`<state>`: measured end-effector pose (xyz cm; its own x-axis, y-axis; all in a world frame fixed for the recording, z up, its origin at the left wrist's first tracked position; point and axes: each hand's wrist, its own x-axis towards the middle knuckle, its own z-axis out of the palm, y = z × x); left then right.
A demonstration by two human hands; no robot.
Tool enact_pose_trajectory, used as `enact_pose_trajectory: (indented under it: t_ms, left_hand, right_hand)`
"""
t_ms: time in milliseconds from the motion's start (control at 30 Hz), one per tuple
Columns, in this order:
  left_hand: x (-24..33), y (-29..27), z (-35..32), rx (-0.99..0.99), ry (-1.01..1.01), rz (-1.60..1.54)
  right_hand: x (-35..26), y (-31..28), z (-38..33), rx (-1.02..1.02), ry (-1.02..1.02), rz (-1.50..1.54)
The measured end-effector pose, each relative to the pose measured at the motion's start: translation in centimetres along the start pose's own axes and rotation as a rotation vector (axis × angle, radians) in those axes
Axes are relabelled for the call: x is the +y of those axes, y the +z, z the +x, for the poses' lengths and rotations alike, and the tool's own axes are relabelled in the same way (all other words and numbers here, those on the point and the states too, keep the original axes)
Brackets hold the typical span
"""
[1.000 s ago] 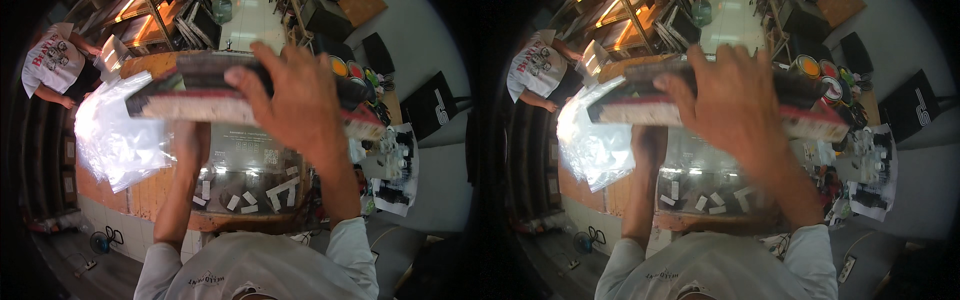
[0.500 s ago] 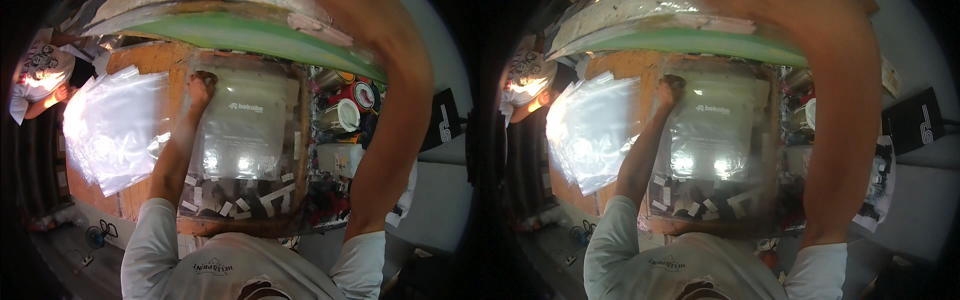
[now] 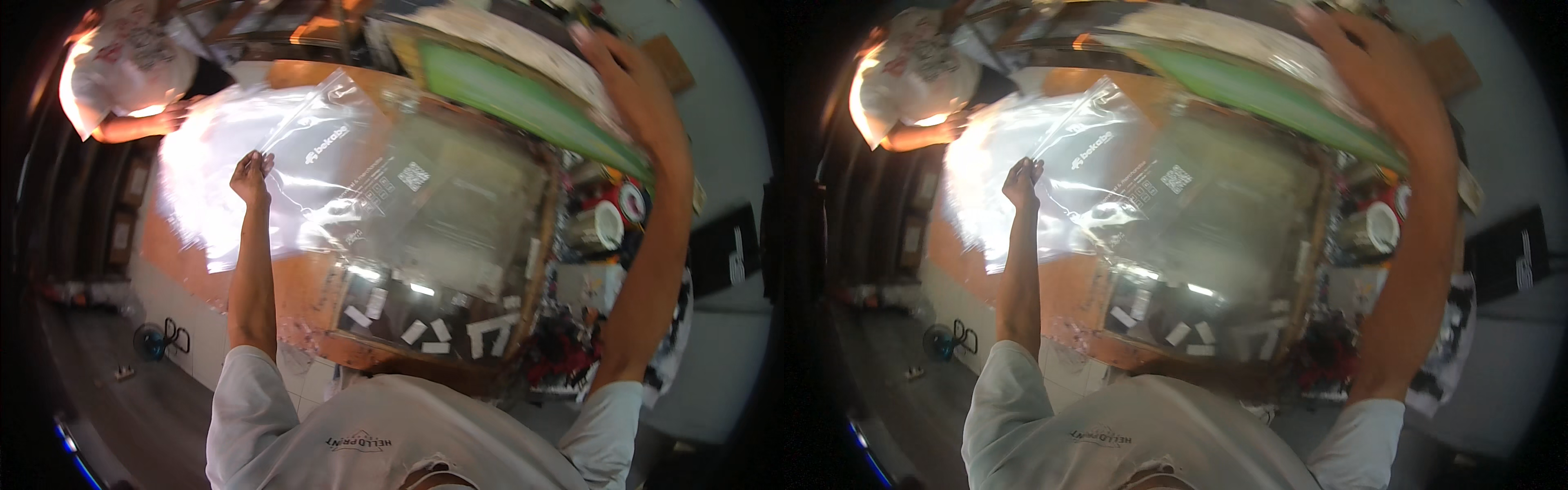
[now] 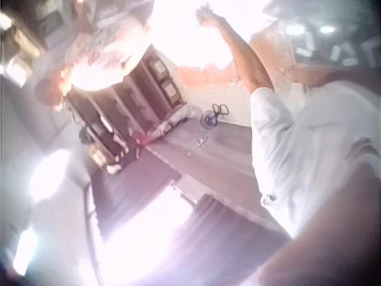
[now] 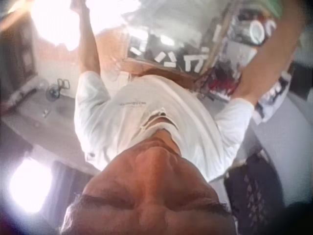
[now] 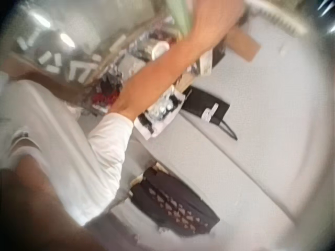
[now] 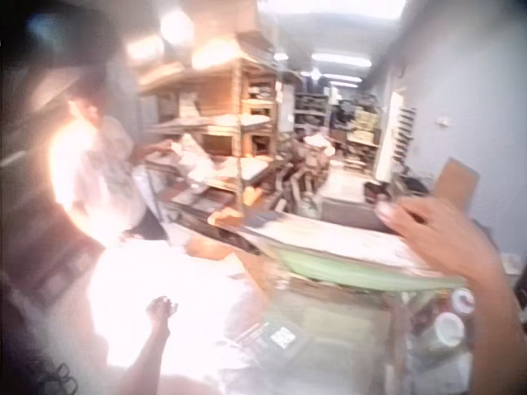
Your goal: The person performs screen printing on plastic bags by spreading white ink across a mesh screen with a squeegee, lifting the frame to reveal the print, and then placing the printed bag onto a stack.
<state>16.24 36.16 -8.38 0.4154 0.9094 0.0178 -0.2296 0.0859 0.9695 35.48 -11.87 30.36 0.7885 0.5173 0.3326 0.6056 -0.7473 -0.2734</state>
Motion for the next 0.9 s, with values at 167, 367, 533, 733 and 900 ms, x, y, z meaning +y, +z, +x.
enact_pose_trajectory:
  t_ms: [167, 367, 533, 733, 900]
  left_hand:
    - [6.1, -13.0, 5.0, 0.328, 0.374, 0.608]
    - [5.2, -6.8, -5.9, -0.087, 0.625, 0.941]
    - [-3.2, 2.6, -21.8, -0.798, 0.715, 1.351]
    - [-6.2, 13.4, -32.1, -1.089, 0.726, 1.116]
    - [-6.1, 16.6, -34.5, -1.372, 0.827, 0.975]
  right_hand:
    - [-2.4, -0.1, -1.5, 0.047, 0.066, 0.111]
    - [-2.9, -0.1, -1.6, 0.042, 0.089, 0.058]
    - [-1.5, 0.7, -1.6, 0.086, 0.067, 0.033]
    - [-1.3, 0.6, -2.3, 0.083, -0.013, -0.024]
    - [-7.2, -4.1, -2.8, -0.356, 0.295, 0.04]
